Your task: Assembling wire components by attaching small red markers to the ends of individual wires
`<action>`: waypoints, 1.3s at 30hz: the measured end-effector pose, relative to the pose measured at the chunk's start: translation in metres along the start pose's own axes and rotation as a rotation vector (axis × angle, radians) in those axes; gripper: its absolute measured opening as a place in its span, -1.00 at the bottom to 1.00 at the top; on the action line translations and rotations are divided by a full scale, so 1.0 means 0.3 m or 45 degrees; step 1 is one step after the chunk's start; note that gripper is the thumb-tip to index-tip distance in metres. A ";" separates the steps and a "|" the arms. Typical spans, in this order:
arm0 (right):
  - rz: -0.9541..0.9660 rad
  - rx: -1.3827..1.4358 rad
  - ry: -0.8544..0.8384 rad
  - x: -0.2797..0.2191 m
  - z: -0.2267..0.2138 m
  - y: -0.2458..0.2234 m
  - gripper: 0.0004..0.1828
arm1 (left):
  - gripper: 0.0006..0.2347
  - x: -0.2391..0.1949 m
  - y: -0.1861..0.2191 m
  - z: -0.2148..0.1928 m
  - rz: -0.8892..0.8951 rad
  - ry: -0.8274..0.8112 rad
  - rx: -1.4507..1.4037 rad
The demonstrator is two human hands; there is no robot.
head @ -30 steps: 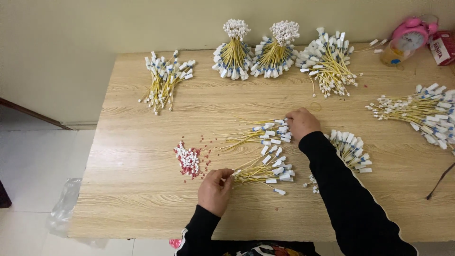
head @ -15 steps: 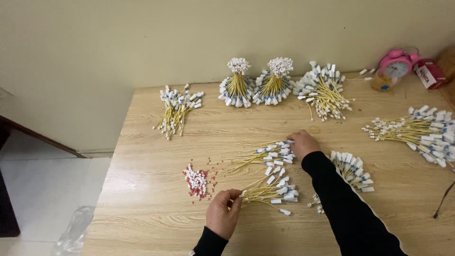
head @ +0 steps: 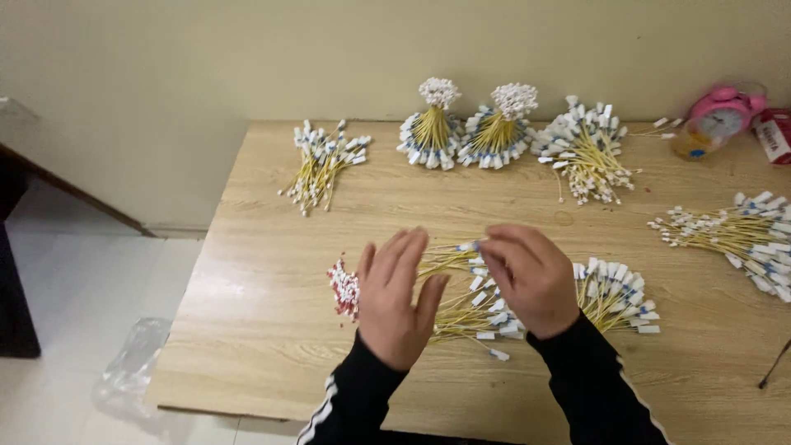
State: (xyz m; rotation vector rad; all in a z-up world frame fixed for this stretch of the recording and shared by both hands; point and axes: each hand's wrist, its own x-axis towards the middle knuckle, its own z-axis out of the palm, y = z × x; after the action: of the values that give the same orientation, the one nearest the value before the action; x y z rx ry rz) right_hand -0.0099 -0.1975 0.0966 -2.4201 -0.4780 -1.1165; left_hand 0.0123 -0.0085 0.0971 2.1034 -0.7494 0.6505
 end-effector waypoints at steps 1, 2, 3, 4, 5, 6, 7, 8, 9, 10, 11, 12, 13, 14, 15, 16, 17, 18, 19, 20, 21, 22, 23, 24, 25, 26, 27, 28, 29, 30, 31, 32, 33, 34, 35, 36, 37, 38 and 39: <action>-0.002 0.009 -0.007 -0.003 -0.003 -0.014 -0.85 | -0.63 0.005 -0.002 -0.002 -0.010 0.001 0.006; -0.040 0.016 0.005 -0.010 -0.008 -0.027 -0.90 | -0.68 0.008 -0.004 -0.002 -0.036 -0.093 -0.126; -0.078 0.024 0.017 -0.016 -0.012 -0.039 -0.90 | -0.72 0.011 -0.005 -0.001 -0.061 -0.187 -0.257; -0.079 0.027 0.013 -0.014 -0.017 -0.054 -0.90 | -0.72 -0.001 -0.014 0.006 -0.065 -0.186 -0.256; -0.080 0.052 0.060 -0.012 -0.021 -0.068 -0.92 | -0.81 -0.012 -0.023 0.014 -0.203 -0.253 -0.388; -0.080 0.074 0.108 -0.011 -0.027 -0.081 -0.93 | -0.87 -0.023 -0.031 0.025 -0.339 -0.320 -0.520; -0.080 0.075 0.107 -0.011 -0.034 -0.079 -0.93 | -0.87 -0.037 -0.039 0.033 -0.341 -0.320 -0.520; -0.087 0.074 0.100 -0.010 -0.041 -0.078 -0.95 | -0.90 -0.051 -0.046 0.041 -0.475 -0.315 -0.692; -0.094 0.073 0.094 -0.009 -0.048 -0.077 -0.95 | -0.92 -0.064 -0.053 0.048 -0.609 -0.307 -0.863; -0.093 0.075 0.093 -0.013 -0.056 -0.058 -0.95 | -0.92 -0.068 -0.061 0.036 -0.611 -0.308 -0.862; -0.075 0.073 0.087 -0.018 -0.064 -0.039 -0.94 | -0.92 -0.073 -0.068 0.023 -0.647 -0.298 -0.879; -0.059 0.072 0.082 -0.020 -0.070 -0.020 -0.92 | -0.91 -0.076 -0.076 0.009 -0.682 -0.287 -0.895; -0.058 0.074 0.083 -0.022 -0.085 -0.004 -0.92 | -0.91 -0.106 -0.124 0.024 -0.683 -0.287 -0.893; -0.013 0.065 0.051 -0.024 -0.100 0.013 -0.89 | -0.91 -0.137 -0.172 0.039 -0.729 -0.266 -0.930; 0.032 0.055 0.019 -0.026 -0.114 0.030 -0.86 | -0.90 -0.168 -0.220 0.053 -0.775 -0.246 -0.967; 0.033 0.060 0.018 -0.036 -0.105 0.033 -0.86 | -0.90 -0.176 -0.222 0.049 -0.779 -0.244 -0.963; 0.066 0.049 -0.034 -0.046 -0.095 0.036 -0.87 | -0.90 -0.185 -0.225 0.044 -0.818 -0.235 -0.947; 0.098 0.040 -0.089 -0.057 -0.087 0.039 -0.86 | -0.90 -0.196 -0.226 0.040 -0.858 -0.223 -0.932; 0.099 0.046 -0.093 -0.059 -0.069 0.030 -0.86 | -0.90 -0.189 -0.206 0.035 -0.864 -0.220 -0.928; 0.050 0.055 -0.135 -0.061 -0.052 0.020 -0.83 | -0.91 -0.183 -0.185 0.030 -0.840 -0.235 -0.867; 0.001 0.063 -0.177 -0.064 -0.034 0.011 -0.80 | -0.91 -0.177 -0.165 0.026 -0.815 -0.250 -0.806; 0.003 0.072 -0.183 -0.053 -0.025 -0.017 -0.80 | -0.91 -0.177 -0.139 0.033 -0.825 -0.249 -0.800; 0.031 0.161 -0.245 -0.043 -0.015 -0.047 -0.83 | -0.91 -0.178 -0.114 0.040 -0.790 -0.239 -0.792; 0.059 0.253 -0.310 -0.034 -0.003 -0.080 -0.86 | -0.91 -0.183 -0.089 0.042 -0.759 -0.227 -0.781; 0.060 0.267 -0.317 -0.037 0.003 -0.089 -0.86 | -0.91 -0.195 -0.082 0.051 -0.772 -0.223 -0.773; 0.261 0.469 -0.499 -0.039 0.011 -0.099 -0.85 | -0.90 -0.209 -0.076 0.059 -0.783 -0.191 -0.777; 0.463 0.670 -0.684 -0.042 0.021 -0.108 -0.81 | -0.88 -0.222 -0.071 0.066 -0.794 -0.158 -0.781; 0.464 0.687 -0.698 -0.063 0.034 -0.101 -0.81 | -0.88 -0.247 -0.070 0.075 -0.813 -0.153 -0.769; 0.530 0.674 -0.760 -0.084 0.048 -0.093 -0.85 | -0.89 -0.271 -0.069 0.083 -0.873 -0.153 -0.826; 0.591 0.659 -0.820 -0.103 0.061 -0.082 -0.88 | -0.89 -0.291 -0.068 0.094 -0.929 -0.150 -0.884; 0.586 0.673 -0.834 -0.125 0.074 -0.077 -0.88 | -0.89 -0.314 -0.071 0.107 -0.944 -0.140 -0.874; 0.649 0.707 -0.855 -0.147 0.085 -0.071 -0.87 | -0.89 -0.336 -0.073 0.121 -0.985 -0.111 -0.931; 0.712 0.741 -0.877 -0.169 0.095 -0.064 -0.85 | -0.89 -0.357 -0.074 0.136 -1.025 -0.082 -0.989; 0.710 0.747 -0.886 -0.179 0.104 -0.062 -0.85 | -0.89 -0.374 -0.081 0.147 -1.033 -0.075 -0.985; 0.806 0.758 -0.874 -0.189 0.111 -0.059 -0.84 | -0.89 -0.390 -0.086 0.158 -1.056 -0.086 -0.994; 0.902 0.766 -0.856 -0.198 0.117 -0.054 -0.82 | -0.88 -0.405 -0.093 0.172 -1.075 -0.099 -1.005; 0.901 0.768 -0.861 -0.202 0.126 -0.041 -0.82 | -0.88 -0.408 -0.105 0.171 -1.079 -0.096 -1.003; 0.946 0.748 -0.812 -0.205 0.135 -0.029 -0.81 | -0.87 -0.411 -0.119 0.168 -1.057 -0.167 -0.969; 0.990 0.727 -0.763 -0.209 0.143 -0.016 -0.80 | -0.86 -0.413 -0.131 0.166 -1.034 -0.237 -0.936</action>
State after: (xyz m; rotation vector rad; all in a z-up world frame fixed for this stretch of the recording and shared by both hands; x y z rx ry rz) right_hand -0.0238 -0.1794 0.0239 -2.0534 0.0145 0.0822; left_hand -0.0367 0.0067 -0.0323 1.5679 -0.1245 -0.2483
